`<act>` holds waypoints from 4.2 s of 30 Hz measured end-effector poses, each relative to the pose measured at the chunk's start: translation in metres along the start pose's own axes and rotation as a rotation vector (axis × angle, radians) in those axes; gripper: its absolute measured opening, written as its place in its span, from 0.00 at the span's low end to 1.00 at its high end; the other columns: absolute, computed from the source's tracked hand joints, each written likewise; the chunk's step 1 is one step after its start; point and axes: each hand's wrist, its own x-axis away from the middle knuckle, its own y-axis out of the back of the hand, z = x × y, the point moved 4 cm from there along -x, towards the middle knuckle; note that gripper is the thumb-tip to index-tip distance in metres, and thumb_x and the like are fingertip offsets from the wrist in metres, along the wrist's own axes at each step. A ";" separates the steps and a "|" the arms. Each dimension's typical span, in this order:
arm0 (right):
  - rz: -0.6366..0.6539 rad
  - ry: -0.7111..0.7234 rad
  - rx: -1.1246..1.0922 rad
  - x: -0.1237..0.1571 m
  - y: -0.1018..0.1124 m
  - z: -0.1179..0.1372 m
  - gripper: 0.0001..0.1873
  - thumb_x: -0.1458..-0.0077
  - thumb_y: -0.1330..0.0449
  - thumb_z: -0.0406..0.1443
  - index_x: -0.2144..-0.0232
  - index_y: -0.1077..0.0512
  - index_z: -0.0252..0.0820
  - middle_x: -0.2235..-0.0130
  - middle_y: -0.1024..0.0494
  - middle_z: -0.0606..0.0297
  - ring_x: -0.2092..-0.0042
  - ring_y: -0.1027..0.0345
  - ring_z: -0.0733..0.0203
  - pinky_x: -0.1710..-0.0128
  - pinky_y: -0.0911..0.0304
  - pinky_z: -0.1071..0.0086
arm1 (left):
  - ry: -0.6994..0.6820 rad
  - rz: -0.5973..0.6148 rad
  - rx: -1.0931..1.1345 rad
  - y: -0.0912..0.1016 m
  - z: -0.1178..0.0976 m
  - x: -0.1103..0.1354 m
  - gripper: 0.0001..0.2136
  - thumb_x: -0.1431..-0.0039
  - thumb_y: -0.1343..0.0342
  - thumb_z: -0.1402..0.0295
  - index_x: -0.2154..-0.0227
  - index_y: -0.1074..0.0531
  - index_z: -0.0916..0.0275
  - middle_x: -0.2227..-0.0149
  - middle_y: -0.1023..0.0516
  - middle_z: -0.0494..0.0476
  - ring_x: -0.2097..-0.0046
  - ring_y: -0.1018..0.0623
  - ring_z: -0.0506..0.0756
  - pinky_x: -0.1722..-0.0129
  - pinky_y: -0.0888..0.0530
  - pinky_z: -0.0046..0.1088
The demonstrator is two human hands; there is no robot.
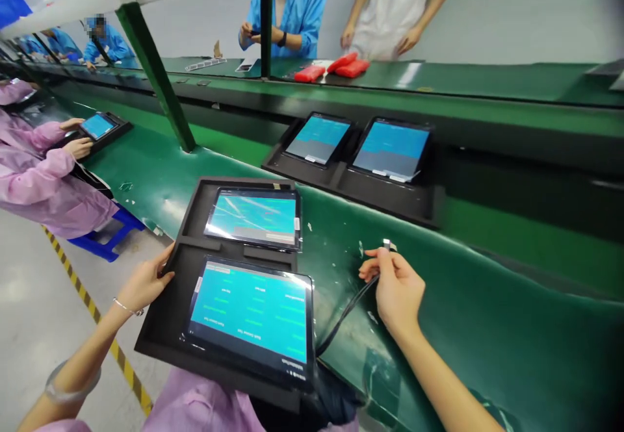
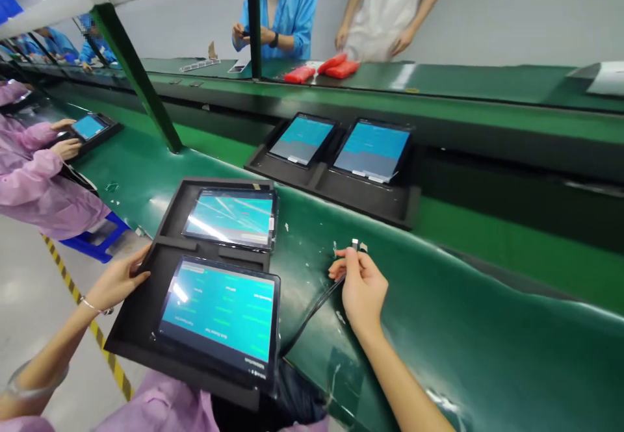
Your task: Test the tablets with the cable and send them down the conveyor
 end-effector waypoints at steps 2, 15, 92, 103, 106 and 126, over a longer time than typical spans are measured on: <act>-0.043 -0.002 0.003 0.002 0.003 0.000 0.20 0.38 0.40 0.52 0.68 0.26 0.42 0.79 0.28 0.68 0.77 0.36 0.62 0.75 0.41 0.68 | -0.114 0.057 -0.181 -0.005 -0.018 -0.012 0.34 0.51 0.37 0.69 0.37 0.33 0.55 0.62 0.17 0.48 0.53 0.18 0.62 0.51 0.22 0.34; -0.091 -0.002 0.015 0.012 -0.004 0.009 0.17 0.38 0.39 0.49 0.70 0.24 0.44 0.80 0.28 0.68 0.79 0.37 0.61 0.78 0.42 0.66 | -1.116 0.064 -0.372 -0.044 -0.095 0.043 0.14 0.35 0.43 0.63 0.47 0.24 0.45 0.29 0.46 0.51 0.28 0.54 0.72 0.33 0.55 0.62; 0.018 -0.012 -0.037 0.017 -0.019 0.020 0.22 0.42 0.38 0.56 0.73 0.26 0.45 0.82 0.28 0.70 0.81 0.37 0.63 0.79 0.38 0.69 | -1.617 0.364 -0.302 -0.099 -0.125 0.147 0.12 0.29 0.53 0.78 0.56 0.24 0.64 0.55 0.19 0.51 0.46 0.26 0.52 0.53 0.38 0.36; 0.020 0.016 -0.027 0.017 -0.021 0.020 0.22 0.42 0.39 0.57 0.73 0.27 0.46 0.82 0.29 0.70 0.81 0.37 0.62 0.78 0.38 0.67 | -1.625 0.344 -0.302 -0.099 -0.123 0.139 0.10 0.34 0.44 0.75 0.54 0.24 0.57 0.56 0.19 0.48 0.46 0.25 0.54 0.47 0.41 0.36; 0.022 0.028 -0.029 0.016 -0.021 0.020 0.22 0.42 0.39 0.56 0.73 0.27 0.46 0.82 0.29 0.70 0.81 0.38 0.62 0.78 0.39 0.68 | -1.635 0.335 -0.278 -0.099 -0.121 0.140 0.09 0.33 0.46 0.76 0.55 0.24 0.60 0.56 0.19 0.49 0.47 0.25 0.53 0.46 0.42 0.36; 0.037 0.043 -0.053 0.014 -0.020 0.016 0.21 0.41 0.39 0.54 0.72 0.27 0.44 0.82 0.29 0.70 0.80 0.37 0.64 0.79 0.40 0.70 | -1.562 0.188 -0.246 -0.106 -0.138 0.154 0.06 0.34 0.45 0.76 0.68 0.28 0.63 0.66 0.22 0.47 0.54 0.22 0.52 0.49 0.37 0.38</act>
